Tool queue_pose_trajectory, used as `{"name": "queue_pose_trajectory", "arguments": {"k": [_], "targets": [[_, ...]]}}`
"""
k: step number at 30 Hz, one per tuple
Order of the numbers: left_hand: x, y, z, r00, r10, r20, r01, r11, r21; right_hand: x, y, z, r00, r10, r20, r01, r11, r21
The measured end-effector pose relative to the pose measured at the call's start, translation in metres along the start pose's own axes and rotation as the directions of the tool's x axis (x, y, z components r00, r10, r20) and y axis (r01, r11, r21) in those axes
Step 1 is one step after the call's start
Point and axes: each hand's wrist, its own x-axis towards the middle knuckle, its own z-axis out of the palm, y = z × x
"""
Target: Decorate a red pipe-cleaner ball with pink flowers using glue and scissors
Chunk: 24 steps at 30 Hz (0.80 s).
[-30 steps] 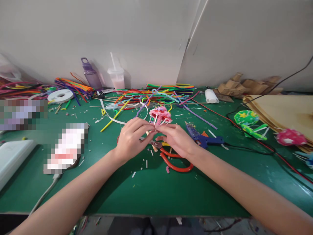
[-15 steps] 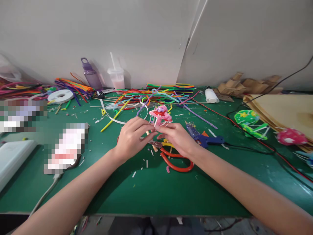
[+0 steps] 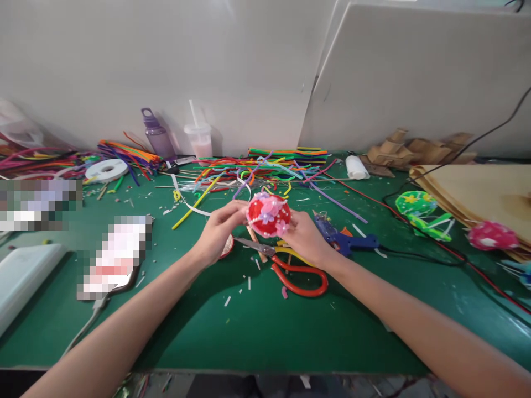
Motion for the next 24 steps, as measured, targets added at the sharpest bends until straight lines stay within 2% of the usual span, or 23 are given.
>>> {"name": "queue_pose_trajectory", "arguments": {"k": [4, 9, 14, 24], "targets": [[-0.0020, -0.0011, 0.0005, 0.994, 0.068, 0.086, -0.068, 0.998, -0.006, 0.0001, -0.0031, -0.0011, 0.997, -0.051, 0.061, 0.052, 0.999, -0.013], [-0.0030, 0.0042, 0.0008, 0.983, 0.023, 0.184, -0.028, 0.999, 0.027, -0.0007, -0.0040, -0.0021, 0.988, -0.047, 0.145, 0.050, 0.999, -0.016], [-0.0025, 0.0050, -0.0006, 0.961, 0.055, 0.271, -0.076, 0.995, 0.068, -0.0018, -0.0003, -0.0024, 0.980, -0.028, 0.197, 0.027, 1.000, 0.008], [-0.0032, 0.0057, 0.0013, 0.959, 0.077, 0.272, -0.104, 0.991, 0.086, 0.0002, 0.0043, -0.0018, 0.972, -0.028, 0.233, 0.038, 0.998, -0.040]]}}
